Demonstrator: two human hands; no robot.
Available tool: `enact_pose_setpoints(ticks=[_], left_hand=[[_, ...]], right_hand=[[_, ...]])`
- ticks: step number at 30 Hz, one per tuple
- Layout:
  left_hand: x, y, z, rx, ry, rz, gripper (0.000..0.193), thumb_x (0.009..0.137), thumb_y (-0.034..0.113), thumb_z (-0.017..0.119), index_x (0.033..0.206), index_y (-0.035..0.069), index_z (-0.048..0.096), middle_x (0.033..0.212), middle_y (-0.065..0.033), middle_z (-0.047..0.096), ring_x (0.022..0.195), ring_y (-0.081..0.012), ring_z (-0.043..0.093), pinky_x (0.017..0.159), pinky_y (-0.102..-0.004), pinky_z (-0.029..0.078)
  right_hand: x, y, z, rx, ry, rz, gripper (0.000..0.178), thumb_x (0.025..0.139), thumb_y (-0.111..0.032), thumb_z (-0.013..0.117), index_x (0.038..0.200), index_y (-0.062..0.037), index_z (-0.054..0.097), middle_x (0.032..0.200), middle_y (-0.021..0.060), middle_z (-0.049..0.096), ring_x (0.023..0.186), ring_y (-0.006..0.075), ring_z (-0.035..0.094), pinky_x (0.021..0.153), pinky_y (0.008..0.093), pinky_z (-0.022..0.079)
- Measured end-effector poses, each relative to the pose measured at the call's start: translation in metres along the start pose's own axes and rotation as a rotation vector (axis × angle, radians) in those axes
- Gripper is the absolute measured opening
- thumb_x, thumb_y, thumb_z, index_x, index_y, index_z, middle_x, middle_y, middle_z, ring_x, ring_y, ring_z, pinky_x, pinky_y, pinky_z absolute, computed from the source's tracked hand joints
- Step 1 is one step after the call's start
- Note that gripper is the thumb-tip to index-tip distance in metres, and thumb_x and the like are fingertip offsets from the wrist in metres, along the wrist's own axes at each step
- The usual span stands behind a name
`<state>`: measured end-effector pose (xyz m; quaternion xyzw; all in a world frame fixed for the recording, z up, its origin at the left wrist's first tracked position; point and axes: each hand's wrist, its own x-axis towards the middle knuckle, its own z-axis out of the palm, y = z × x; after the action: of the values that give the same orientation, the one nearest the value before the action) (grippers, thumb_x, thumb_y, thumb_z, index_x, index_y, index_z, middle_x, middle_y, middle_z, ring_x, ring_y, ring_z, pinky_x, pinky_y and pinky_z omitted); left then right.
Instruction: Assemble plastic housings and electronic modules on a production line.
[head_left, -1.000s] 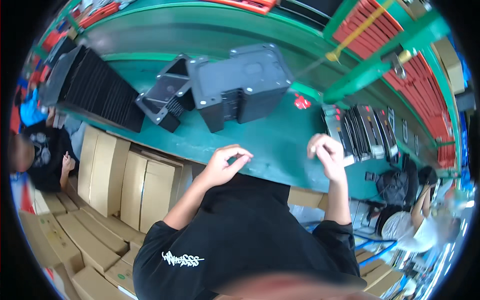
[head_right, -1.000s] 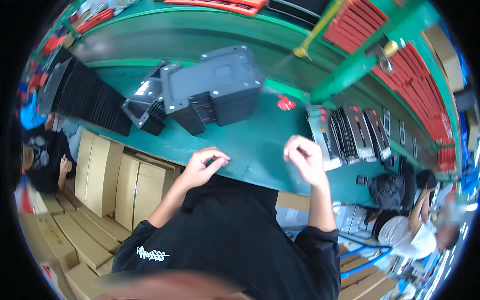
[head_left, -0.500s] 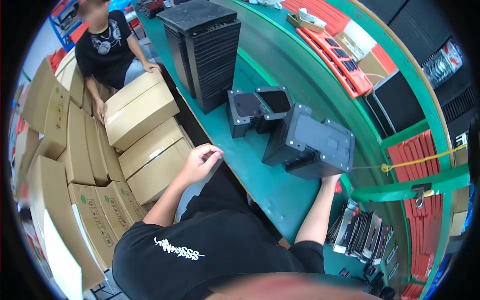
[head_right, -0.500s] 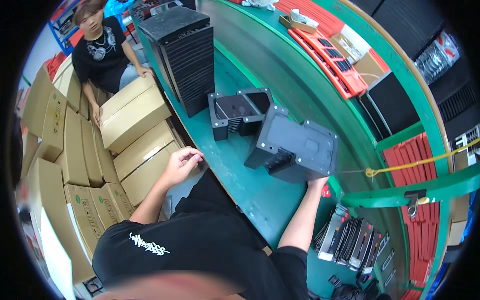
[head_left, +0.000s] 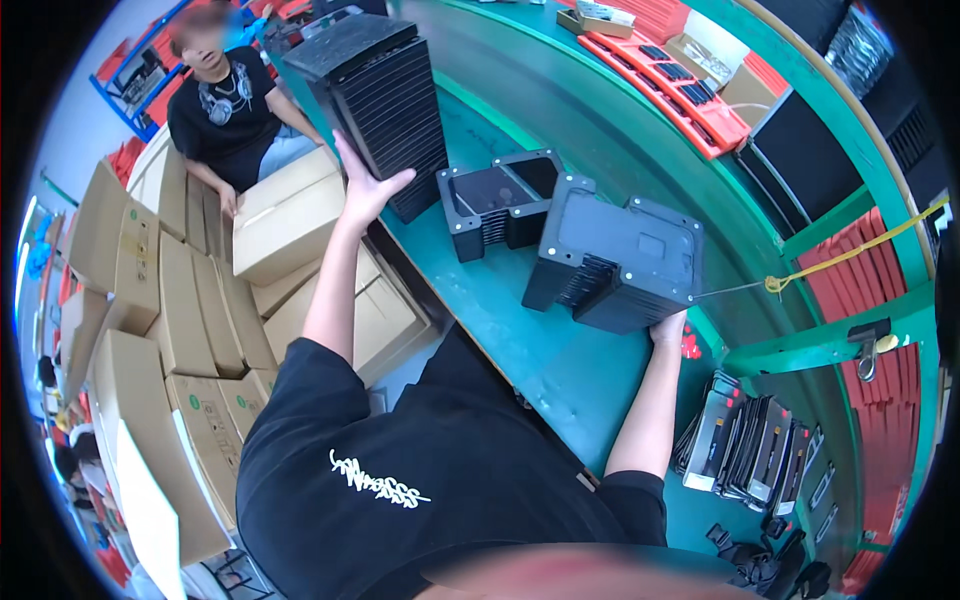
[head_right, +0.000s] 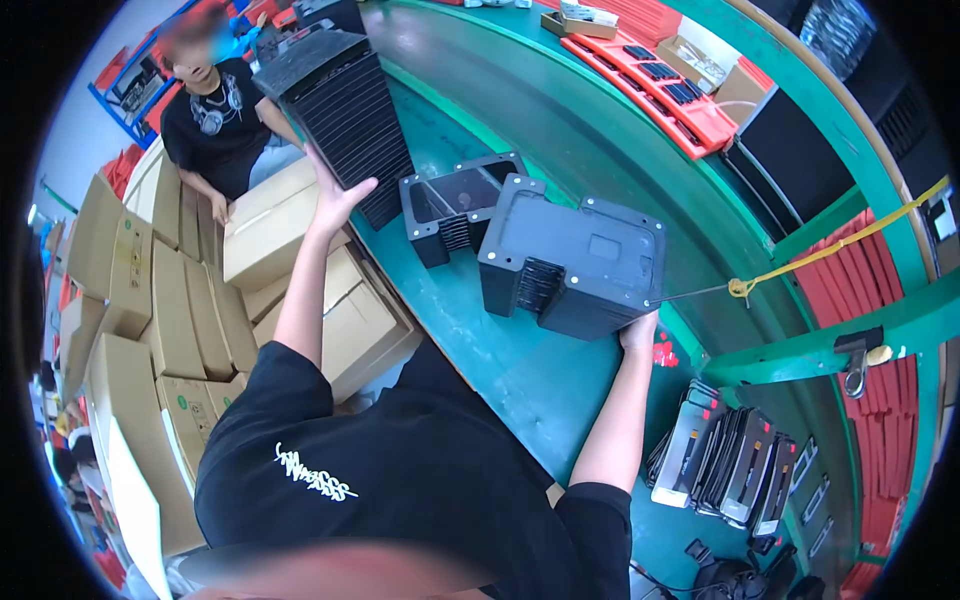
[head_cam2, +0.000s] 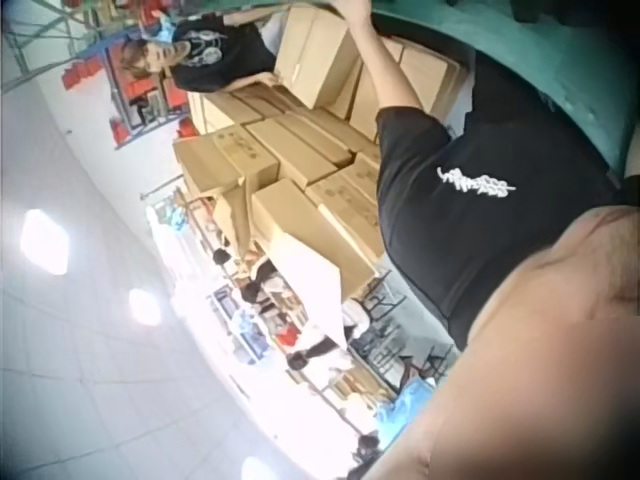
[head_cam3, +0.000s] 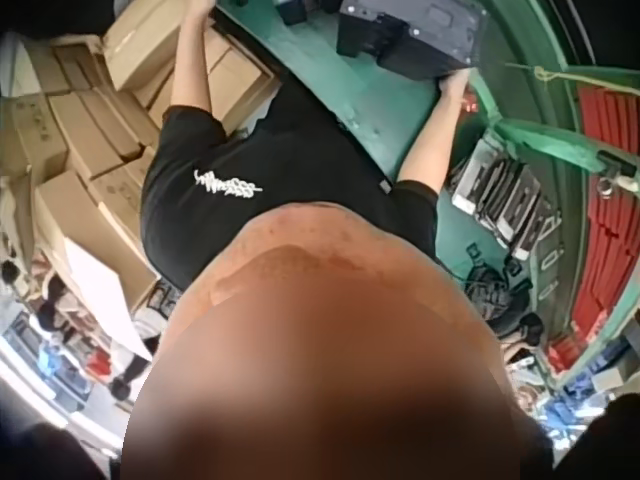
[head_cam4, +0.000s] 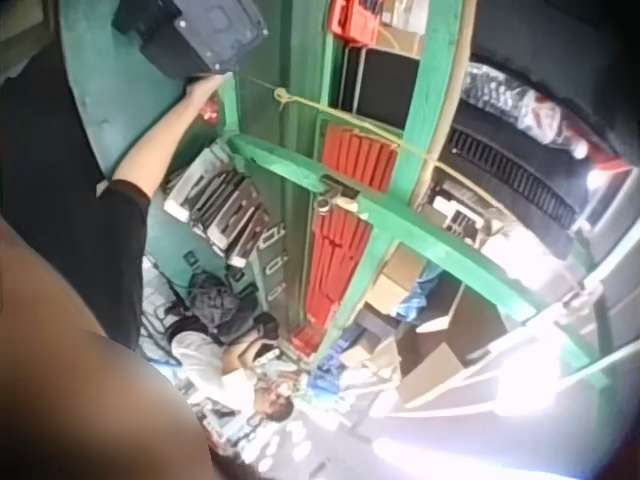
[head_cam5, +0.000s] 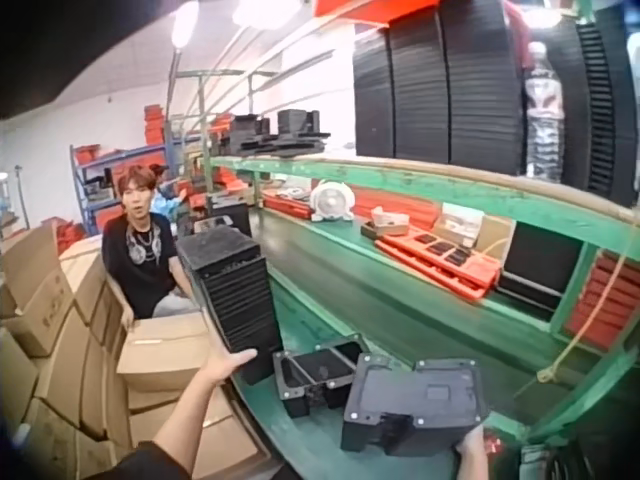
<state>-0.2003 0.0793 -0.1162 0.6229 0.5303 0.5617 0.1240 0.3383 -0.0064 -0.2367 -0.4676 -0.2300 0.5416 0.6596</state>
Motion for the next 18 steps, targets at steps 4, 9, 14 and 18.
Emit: enact_pose_setpoints(ticks=[4, 9, 14, 18], left_hand=[[-0.03, -0.041, 0.011, 0.032, -0.153, -0.034, 0.156, 0.067, 0.046, 0.091, 0.151, -0.001, -0.031, 0.164, -0.0308, -0.008, 0.154, -0.0411, 0.006, 0.126, -0.0445, 0.014], [-0.037, -0.033, 0.015, 0.475, -0.229, -0.164, 0.157, 0.066, 0.05, 0.09, 0.148, -0.006, -0.033, 0.162, -0.035, -0.009, 0.154, -0.0442, 0.005, 0.126, -0.0447, 0.014], [-0.025, -0.036, 0.018, 0.534, -0.256, -0.122, 0.157, 0.068, 0.049, 0.088, 0.145, -0.008, -0.035, 0.161, -0.0376, -0.005, 0.153, -0.046, 0.008, 0.126, -0.0451, 0.014], [-0.01, -0.053, 0.015, 0.53, -0.379, -0.074, 0.156, 0.069, 0.048, 0.088, 0.145, -0.005, -0.037, 0.162, -0.0359, 0.0, 0.153, -0.0441, 0.013, 0.126, -0.0445, 0.015]], right_hand=[[-0.001, 0.008, -0.009, -0.03, -0.033, -0.075, 0.055, 0.104, -0.044, 0.044, 0.143, -0.0063, 0.051, 0.138, 0.0105, 0.06, 0.124, 0.0264, 0.058, 0.105, 0.0416, 0.047], [-0.004, 0.02, -0.004, 0.005, -0.063, -0.141, 0.049, 0.101, -0.029, 0.053, 0.143, -0.0046, 0.051, 0.135, 0.0095, 0.061, 0.12, 0.0243, 0.059, 0.103, 0.0406, 0.049], [-0.001, 0.037, -0.009, -0.138, -0.097, -0.279, 0.048, 0.098, -0.015, 0.06, 0.143, -0.0024, 0.051, 0.133, 0.0102, 0.062, 0.117, 0.0229, 0.061, 0.099, 0.0406, 0.053], [-0.007, 0.024, 0.004, -0.126, -0.125, -0.266, 0.047, 0.097, -0.013, 0.06, 0.142, -0.0011, 0.051, 0.132, 0.011, 0.062, 0.115, 0.0227, 0.062, 0.097, 0.0403, 0.054]])
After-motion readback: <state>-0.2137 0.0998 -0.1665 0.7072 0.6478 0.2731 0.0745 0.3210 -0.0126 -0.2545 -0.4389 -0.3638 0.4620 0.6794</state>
